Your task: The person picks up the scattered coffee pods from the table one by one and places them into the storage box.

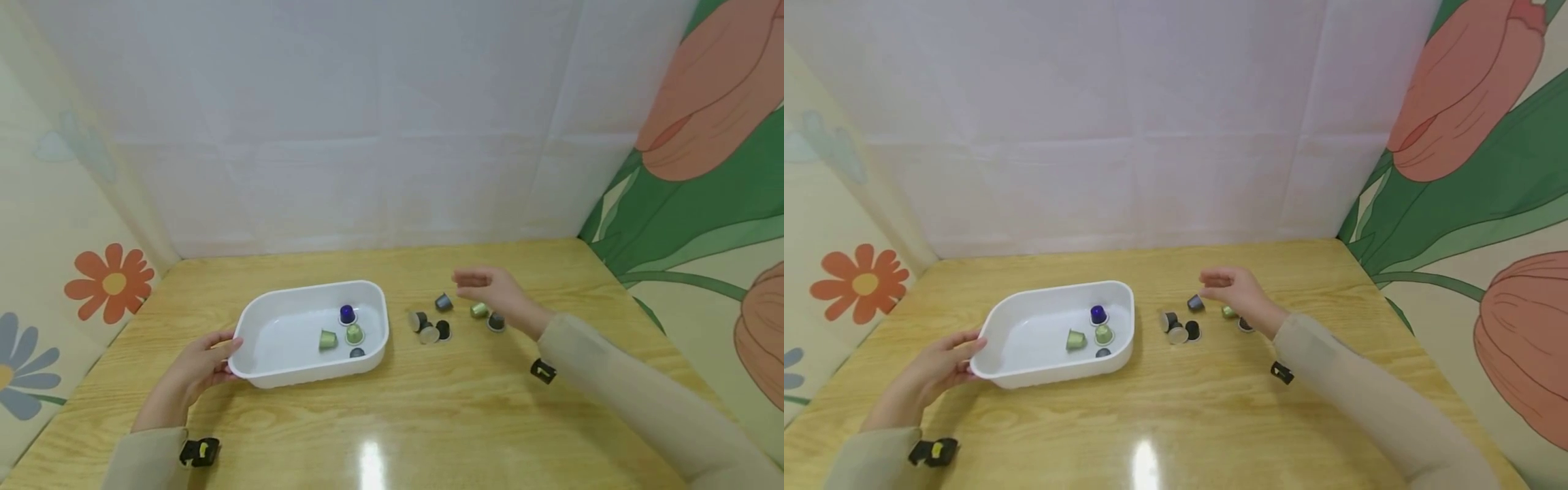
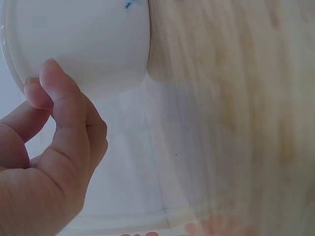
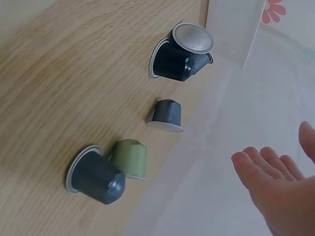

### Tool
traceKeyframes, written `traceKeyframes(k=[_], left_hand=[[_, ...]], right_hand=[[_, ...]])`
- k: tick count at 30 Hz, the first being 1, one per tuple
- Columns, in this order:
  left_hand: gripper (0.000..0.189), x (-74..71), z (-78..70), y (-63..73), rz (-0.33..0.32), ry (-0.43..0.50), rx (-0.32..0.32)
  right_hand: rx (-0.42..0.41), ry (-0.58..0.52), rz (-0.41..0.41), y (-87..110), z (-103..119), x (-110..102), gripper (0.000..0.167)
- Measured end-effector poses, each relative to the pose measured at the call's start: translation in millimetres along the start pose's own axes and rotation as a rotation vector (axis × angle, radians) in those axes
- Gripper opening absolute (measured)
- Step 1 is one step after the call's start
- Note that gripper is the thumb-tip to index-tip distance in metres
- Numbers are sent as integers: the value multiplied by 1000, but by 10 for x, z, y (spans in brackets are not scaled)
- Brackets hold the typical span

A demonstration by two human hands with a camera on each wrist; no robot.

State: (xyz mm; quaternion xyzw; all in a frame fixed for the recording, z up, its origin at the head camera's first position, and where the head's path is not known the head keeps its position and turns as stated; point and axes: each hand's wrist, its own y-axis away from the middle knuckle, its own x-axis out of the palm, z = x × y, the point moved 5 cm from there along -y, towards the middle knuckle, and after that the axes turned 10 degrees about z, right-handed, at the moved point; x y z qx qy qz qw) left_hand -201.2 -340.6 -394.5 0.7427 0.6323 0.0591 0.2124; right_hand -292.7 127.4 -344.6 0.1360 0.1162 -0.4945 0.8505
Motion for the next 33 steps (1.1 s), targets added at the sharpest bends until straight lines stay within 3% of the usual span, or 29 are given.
traceKeyframes(k=[6, 16, 33], left_hand=[[61, -5, -2, 2, -3, -3, -7], [60, -8, 14, -4, 6, 3, 3], [61, -11, 11, -8, 9, -10, 2]], right_hand=[[31, 6, -33, 87, -81, -94, 48], [16, 55, -66, 211, -248, -235, 50], [55, 129, -53, 312, -500, -314, 60]])
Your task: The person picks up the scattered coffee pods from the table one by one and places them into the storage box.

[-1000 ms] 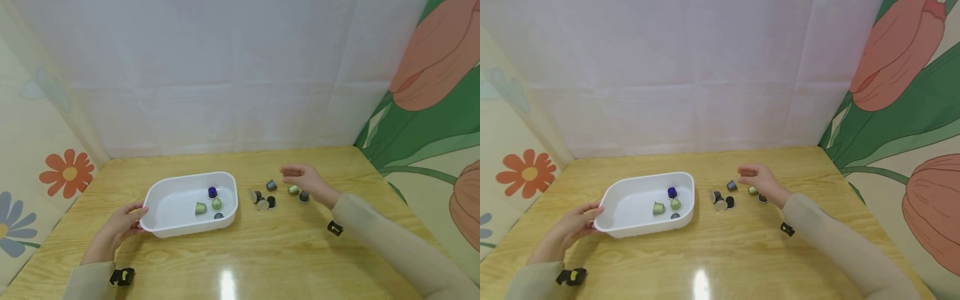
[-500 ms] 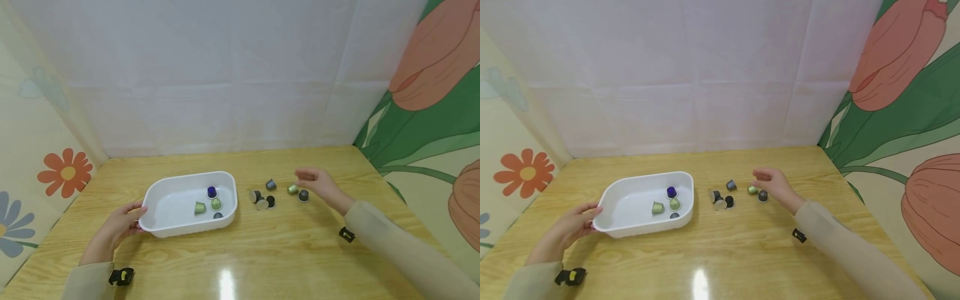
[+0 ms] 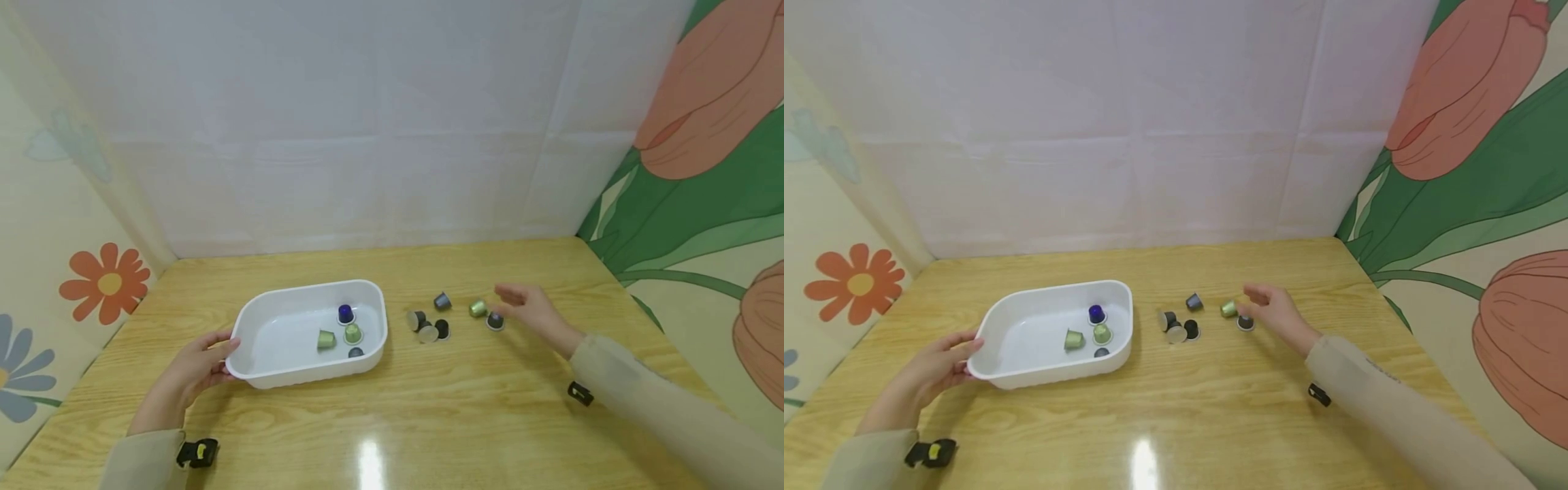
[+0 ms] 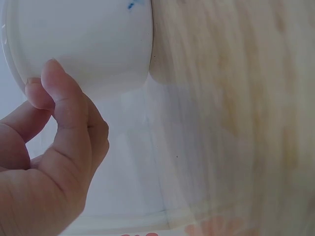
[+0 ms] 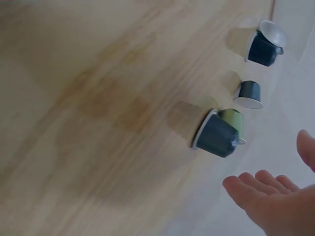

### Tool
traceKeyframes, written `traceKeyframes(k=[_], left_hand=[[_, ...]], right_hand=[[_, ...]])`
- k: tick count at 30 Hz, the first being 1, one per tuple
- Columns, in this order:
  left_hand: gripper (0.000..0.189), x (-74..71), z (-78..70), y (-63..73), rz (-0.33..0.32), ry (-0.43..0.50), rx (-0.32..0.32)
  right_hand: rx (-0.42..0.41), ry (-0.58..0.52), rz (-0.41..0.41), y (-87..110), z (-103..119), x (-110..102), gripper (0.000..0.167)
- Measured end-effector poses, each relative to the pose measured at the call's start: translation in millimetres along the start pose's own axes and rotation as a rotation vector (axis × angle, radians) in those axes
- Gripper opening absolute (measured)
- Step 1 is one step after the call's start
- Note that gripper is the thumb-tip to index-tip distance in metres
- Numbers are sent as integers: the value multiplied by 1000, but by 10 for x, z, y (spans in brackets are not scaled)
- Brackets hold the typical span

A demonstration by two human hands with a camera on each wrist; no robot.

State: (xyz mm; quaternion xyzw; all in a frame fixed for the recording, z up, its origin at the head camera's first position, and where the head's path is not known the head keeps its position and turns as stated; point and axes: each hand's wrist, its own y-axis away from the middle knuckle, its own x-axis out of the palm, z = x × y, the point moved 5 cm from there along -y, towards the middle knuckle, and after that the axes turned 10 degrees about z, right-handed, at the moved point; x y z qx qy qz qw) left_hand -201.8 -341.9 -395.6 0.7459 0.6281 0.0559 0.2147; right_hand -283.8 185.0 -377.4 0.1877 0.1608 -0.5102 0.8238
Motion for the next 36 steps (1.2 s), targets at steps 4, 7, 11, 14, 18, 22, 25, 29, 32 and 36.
traceKeyframes(k=[4, 7, 11, 14, 18, 22, 25, 29, 32, 36], left_hand=[[60, -3, 2, -6, 0, 7, 1], [60, -3, 2, -10, 0, 11, 0], [60, -4, 4, -12, 0, 15, -3], [61, -9, 5, -12, -1, 19, -8], [61, -18, 7, -13, -3, 22, -17], [60, -15, 8, -16, -1, 22, -15], [60, -7, 4, -15, 3, 19, -7], [60, -2, 5, -11, 6, 16, -3], [60, -4, 5, -9, 2, 15, -7], [60, -6, 7, -10, -1, 24, -6]], right_hand=[[7, 6, 21, -9, -89, 19, 61], [19, 12, 32, -24, -152, 31, 62], [28, 23, 38, -51, -222, 34, 64], [27, 32, 53, -77, -272, 38, 67], [26, 74, 70, -122, -326, 55, 69], [36, 132, 65, -158, -356, 72, 67], [46, 157, 55, -170, -369, 76, 64], [32, 186, 41, -185, -377, 81, 59], [19, 214, 25, -188, -369, 82, 57], [29, 237, 9, -186, -357, 83, 53]])
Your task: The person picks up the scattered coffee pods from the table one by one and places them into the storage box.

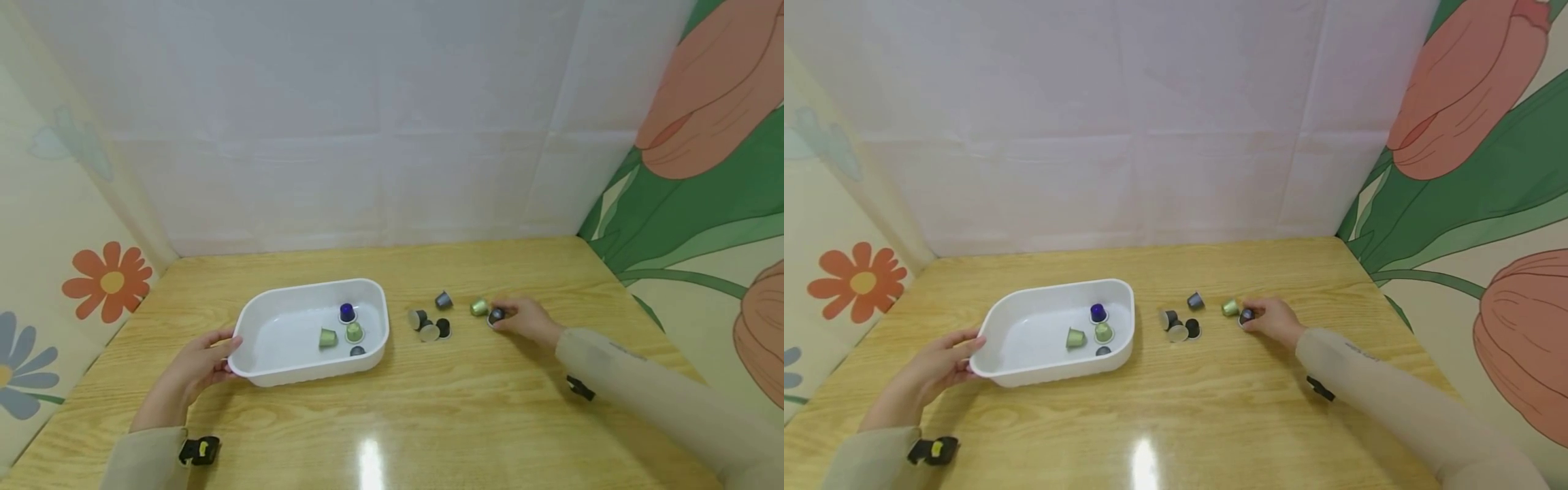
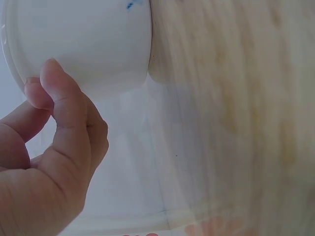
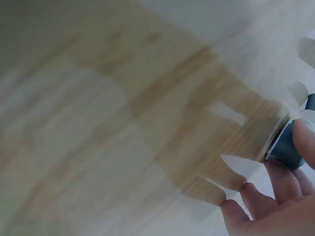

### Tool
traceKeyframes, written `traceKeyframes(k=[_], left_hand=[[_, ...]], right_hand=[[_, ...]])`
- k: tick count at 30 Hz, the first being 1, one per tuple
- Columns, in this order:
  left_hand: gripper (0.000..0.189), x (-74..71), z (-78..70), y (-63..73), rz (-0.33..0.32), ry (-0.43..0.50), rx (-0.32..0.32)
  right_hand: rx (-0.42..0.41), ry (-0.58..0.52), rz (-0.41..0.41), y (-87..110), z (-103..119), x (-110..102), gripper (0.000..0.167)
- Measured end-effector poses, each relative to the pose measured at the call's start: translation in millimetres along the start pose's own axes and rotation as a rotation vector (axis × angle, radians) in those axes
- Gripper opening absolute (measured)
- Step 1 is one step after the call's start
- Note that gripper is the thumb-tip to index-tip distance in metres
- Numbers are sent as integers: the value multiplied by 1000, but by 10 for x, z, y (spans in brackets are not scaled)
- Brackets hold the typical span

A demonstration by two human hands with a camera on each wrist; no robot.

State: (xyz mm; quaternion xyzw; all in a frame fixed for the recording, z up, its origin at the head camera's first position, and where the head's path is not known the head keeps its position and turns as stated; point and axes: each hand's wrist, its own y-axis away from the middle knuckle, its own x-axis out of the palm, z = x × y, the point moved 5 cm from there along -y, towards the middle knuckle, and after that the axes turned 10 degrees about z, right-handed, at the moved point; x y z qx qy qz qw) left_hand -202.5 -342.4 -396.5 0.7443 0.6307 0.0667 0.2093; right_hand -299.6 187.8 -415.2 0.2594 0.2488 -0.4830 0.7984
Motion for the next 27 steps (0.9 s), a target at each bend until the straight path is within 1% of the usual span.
traceKeyframes(k=[6, 11, 13, 15, 20, 21, 22, 24, 27], left_hand=[[59, 13, -3, 0, 4, -5, 5], [59, 6, 11, 10, -2, -12, -9], [60, 1, 23, 13, -2, -9, -11], [61, -8, 42, 7, -2, -5, -6], [60, -53, 101, -47, 20, 29, 25], [55, -65, 108, -58, 30, 49, 34], [54, -70, 110, -65, 39, 50, 43], [54, -73, 103, -69, 42, 48, 50], [58, -51, 69, -53, 24, 28, 42]], right_hand=[[37, 9, -2, -9, -24, 2, 49], [73, -63, 15, -31, -51, 12, 49], [88, -107, 16, -40, -70, 14, 50], [96, -125, 19, -36, -77, 10, 51], [69, -151, 5, 24, -32, -31, 51], [60, -156, 4, 41, -9, -39, 51], [58, -161, -1, 57, 14, -48, 51], [57, -167, -5, 90, 69, -65, 52], [49, -185, -12, 125, 158, -88, 54]])
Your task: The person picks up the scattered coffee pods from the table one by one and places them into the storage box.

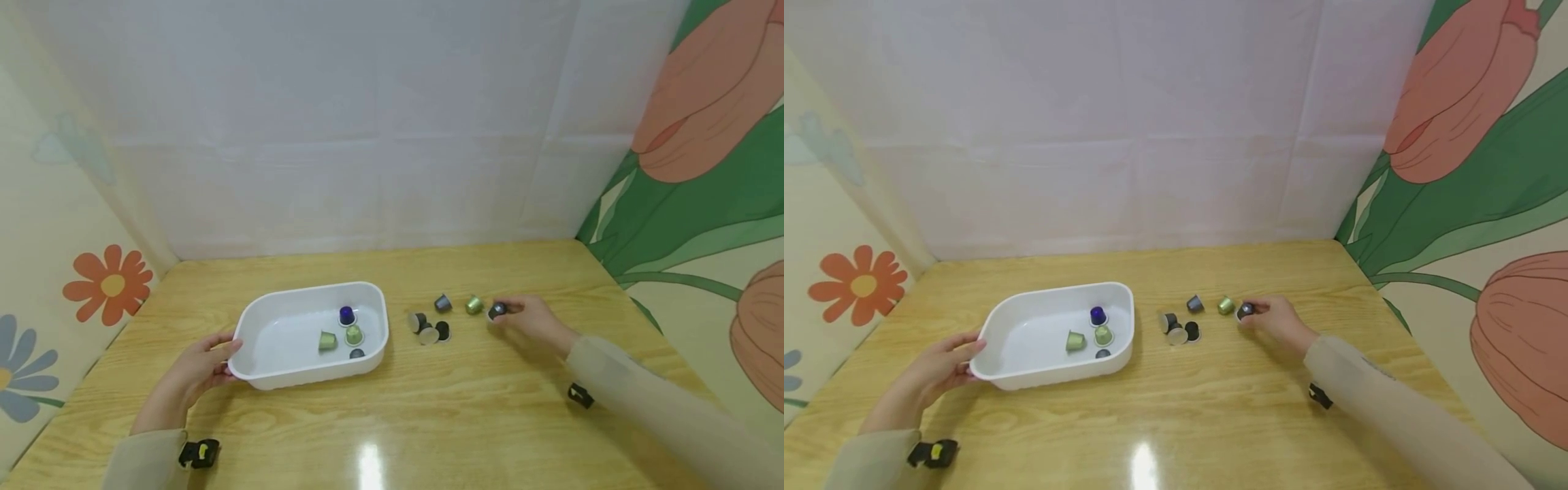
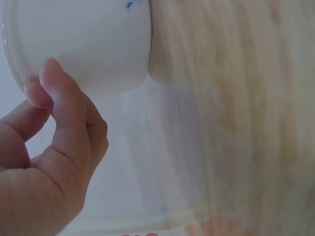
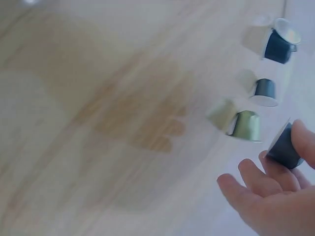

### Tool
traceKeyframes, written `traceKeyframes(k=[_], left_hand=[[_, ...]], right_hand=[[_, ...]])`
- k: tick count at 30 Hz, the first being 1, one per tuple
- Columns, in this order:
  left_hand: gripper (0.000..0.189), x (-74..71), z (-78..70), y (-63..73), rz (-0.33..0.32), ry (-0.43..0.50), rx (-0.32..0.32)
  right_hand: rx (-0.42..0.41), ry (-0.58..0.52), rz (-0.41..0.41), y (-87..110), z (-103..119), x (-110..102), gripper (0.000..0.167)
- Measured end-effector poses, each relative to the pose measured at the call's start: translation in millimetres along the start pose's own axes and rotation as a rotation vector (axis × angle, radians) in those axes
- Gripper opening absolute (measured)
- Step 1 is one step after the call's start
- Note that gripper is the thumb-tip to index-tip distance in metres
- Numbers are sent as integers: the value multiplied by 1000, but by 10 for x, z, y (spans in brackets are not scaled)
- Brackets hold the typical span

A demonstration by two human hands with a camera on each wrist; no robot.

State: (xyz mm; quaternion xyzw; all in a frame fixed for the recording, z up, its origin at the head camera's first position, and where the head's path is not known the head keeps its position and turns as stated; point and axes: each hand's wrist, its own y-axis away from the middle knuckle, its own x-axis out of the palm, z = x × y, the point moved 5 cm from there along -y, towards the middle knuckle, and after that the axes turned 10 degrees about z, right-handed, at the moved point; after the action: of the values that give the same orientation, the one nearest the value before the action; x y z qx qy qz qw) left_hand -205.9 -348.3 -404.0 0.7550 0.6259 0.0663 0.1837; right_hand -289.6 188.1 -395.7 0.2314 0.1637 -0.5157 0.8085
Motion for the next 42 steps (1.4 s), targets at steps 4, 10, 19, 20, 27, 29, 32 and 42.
traceKeyframes(k=[4, 10, 19, 20, 27, 29, 32, 42], left_hand=[[61, 36, -36, 27, -26, -20, -27], [58, 49, -45, 37, -33, -22, -43], [60, 51, -50, 31, -40, -31, -47], [60, 51, -49, 31, -40, -31, -47], [59, 63, -51, 41, -34, -32, -42], [59, 61, -53, 43, -32, -32, -41], [59, 56, -59, 46, -32, -38, -46], [60, 62, -74, 50, -34, -34, -61]], right_hand=[[-23, -21, -3, 25, 103, 5, 53], [-1, -70, -7, 42, 224, 39, 54], [-21, -136, -10, 26, 392, 212, 55], [-29, -140, -11, 20, 408, 235, 55], [-51, -183, -5, -23, 509, 365, 54], [-55, -187, -2, -41, 529, 402, 53], [-60, -199, 5, -67, 556, 462, 52], [-73, -246, 29, -139, 669, 593, 51]])
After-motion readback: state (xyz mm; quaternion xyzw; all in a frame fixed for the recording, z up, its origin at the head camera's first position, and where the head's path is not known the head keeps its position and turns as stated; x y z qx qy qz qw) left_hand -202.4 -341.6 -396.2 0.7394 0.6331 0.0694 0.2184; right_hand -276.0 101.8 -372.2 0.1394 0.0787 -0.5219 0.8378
